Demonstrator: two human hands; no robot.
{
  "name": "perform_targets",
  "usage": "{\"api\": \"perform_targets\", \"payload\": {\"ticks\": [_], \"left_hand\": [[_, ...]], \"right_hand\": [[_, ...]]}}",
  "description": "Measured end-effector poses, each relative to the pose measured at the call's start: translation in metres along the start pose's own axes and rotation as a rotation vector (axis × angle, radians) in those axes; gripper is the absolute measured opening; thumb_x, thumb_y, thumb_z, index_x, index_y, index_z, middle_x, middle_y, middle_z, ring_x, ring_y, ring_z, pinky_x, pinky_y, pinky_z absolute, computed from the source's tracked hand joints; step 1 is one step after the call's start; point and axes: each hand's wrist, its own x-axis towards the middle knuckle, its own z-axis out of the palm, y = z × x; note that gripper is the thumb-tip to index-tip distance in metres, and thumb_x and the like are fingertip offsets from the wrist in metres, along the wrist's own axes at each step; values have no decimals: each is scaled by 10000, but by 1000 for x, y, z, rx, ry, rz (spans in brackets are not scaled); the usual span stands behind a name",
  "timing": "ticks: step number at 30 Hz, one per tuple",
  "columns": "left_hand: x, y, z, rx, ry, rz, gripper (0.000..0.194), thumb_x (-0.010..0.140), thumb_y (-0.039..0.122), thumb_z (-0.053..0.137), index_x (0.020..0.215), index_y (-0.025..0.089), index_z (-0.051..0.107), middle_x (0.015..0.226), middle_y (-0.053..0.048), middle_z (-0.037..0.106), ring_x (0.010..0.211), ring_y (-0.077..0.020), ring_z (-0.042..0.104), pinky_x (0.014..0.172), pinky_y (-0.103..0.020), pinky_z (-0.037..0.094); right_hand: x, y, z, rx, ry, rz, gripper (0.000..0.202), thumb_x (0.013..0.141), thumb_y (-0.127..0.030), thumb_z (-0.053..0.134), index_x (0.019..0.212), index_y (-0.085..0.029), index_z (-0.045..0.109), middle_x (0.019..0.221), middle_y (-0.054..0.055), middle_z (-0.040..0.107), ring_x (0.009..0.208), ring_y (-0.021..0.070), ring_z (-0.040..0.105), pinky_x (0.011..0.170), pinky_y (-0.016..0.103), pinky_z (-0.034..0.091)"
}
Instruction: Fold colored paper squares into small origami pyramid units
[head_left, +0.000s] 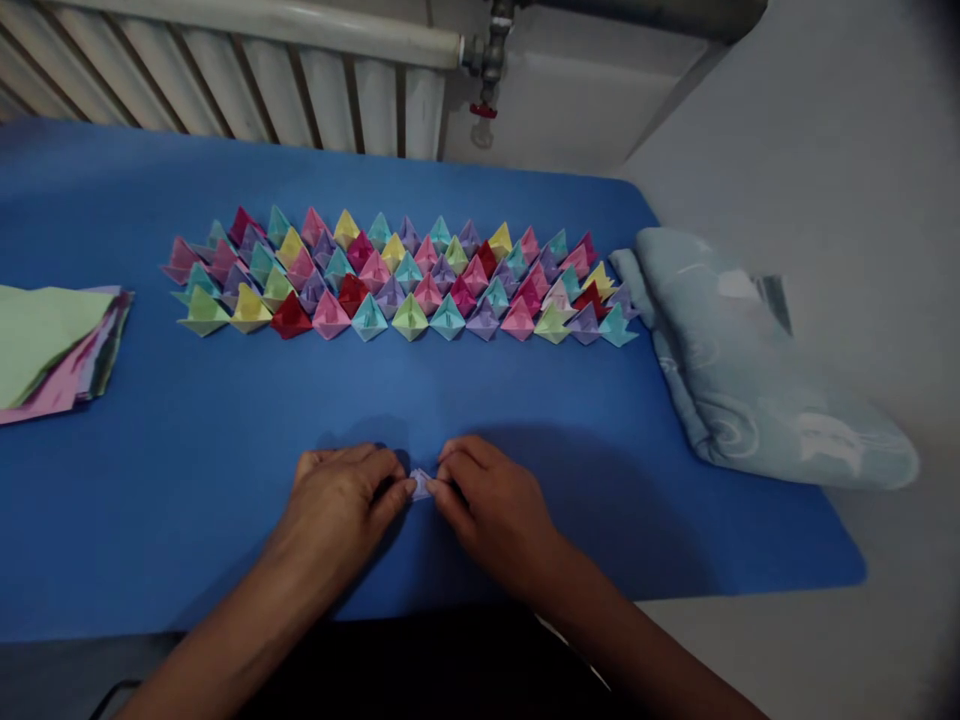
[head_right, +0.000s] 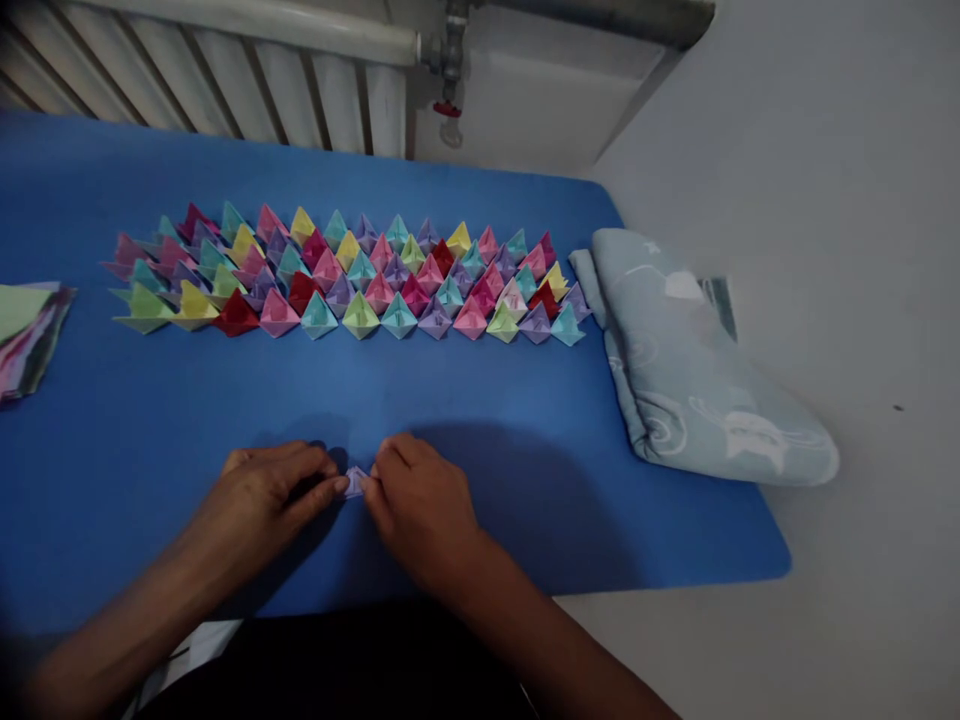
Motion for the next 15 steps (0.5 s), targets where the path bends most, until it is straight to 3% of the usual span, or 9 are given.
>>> {"api": "perform_targets", "payload": {"ticks": [8,15], "left_hand": [[2,-1,-1,-120,-12,-2,206,878,342,512,762,216,628,739,20,653,711,-156,582,706,-314,362],[3,3,-1,-73,-39,-44,231,875,334,492,715,214,608,753,17,661,771,-181,592,778,-384,316]], "right_hand": [[0,1,1,9,20,-3,151,913,-254,497,814,-175,580,918,61,639,805,170,596,699,283,445],[1,1,1,2,13,-8,120,896,-224,511,811,-176,582,929,66,644,821,178,603,706,289,452]]}}
